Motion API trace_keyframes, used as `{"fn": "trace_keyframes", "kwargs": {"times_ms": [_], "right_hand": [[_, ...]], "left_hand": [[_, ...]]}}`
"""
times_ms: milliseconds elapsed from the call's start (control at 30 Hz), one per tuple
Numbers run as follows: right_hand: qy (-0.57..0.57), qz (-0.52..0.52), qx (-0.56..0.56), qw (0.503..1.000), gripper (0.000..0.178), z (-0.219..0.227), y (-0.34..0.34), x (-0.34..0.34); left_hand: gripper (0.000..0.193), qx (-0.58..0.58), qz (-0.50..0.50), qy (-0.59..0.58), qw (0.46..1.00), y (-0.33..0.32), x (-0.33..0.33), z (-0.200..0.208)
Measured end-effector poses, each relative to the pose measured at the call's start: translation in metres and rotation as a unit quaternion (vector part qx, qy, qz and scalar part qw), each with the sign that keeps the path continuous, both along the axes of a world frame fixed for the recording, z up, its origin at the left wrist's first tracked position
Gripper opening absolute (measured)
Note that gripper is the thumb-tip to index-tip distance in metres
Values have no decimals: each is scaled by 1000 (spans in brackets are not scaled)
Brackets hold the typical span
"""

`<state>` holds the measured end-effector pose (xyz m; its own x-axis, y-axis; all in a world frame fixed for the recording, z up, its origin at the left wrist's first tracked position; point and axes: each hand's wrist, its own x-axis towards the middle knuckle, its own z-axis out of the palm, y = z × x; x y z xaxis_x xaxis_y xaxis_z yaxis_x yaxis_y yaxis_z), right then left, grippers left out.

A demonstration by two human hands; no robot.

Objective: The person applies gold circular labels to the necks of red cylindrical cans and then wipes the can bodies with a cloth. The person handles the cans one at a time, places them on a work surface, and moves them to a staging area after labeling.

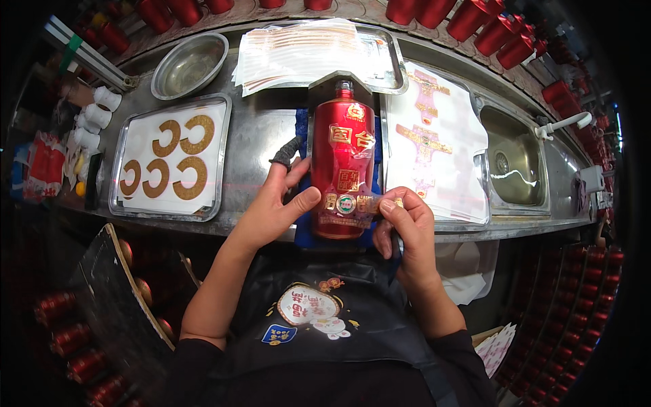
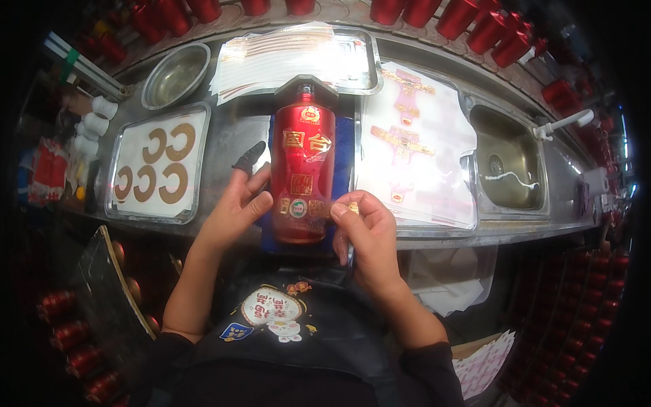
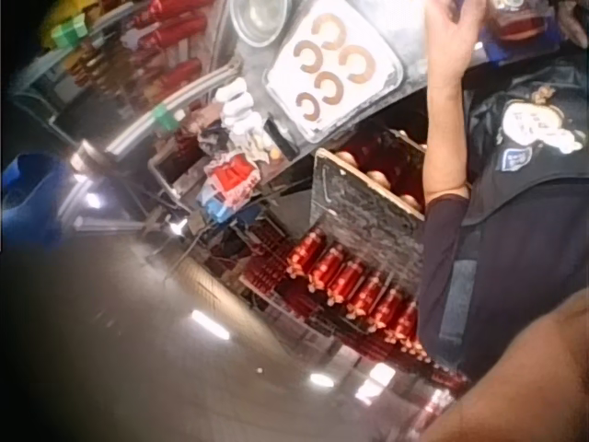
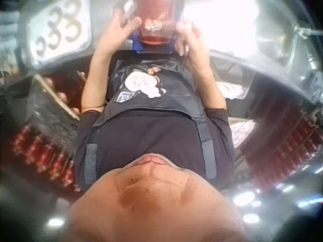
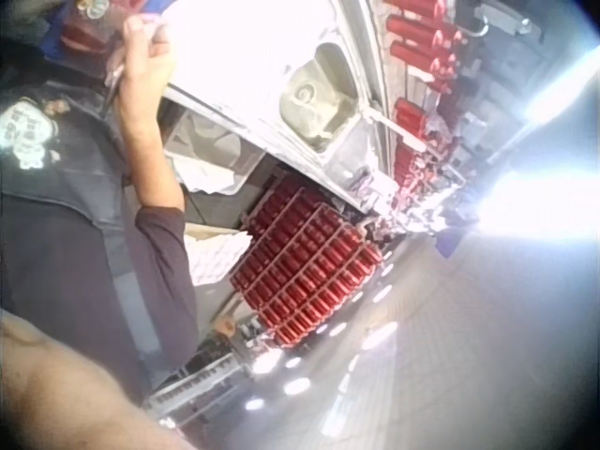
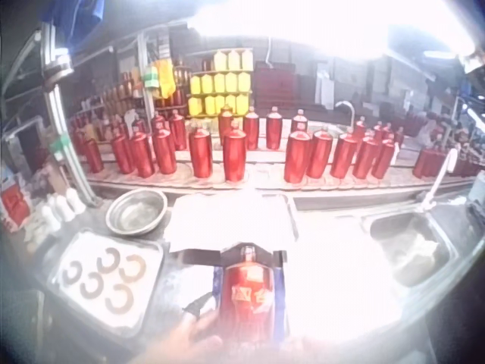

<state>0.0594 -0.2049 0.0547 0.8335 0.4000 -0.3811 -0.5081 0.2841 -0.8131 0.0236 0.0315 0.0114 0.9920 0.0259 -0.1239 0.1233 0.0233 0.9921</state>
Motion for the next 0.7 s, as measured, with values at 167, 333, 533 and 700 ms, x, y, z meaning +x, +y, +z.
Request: {"fn": "trace_keyframes", "kwargs": {"times_ms": [167,333,533,700], "right_hand": [[-22,-2,-38,999,14,7,6,0],[-20,-8,-35,999,14,6,11,1],[15,-5,-5,1000,13,1,9,-8],[26,-13,-21,999,13,-4,5,-7]], "left_hand": [[104,-56,-3,-5,998,-6,-8,-14],[106,-31,-24,9,999,5,0,-18],[106,22,-36,2,999,10,-9,-13],[94,183,12,-117,976,8,-7,4]]}}
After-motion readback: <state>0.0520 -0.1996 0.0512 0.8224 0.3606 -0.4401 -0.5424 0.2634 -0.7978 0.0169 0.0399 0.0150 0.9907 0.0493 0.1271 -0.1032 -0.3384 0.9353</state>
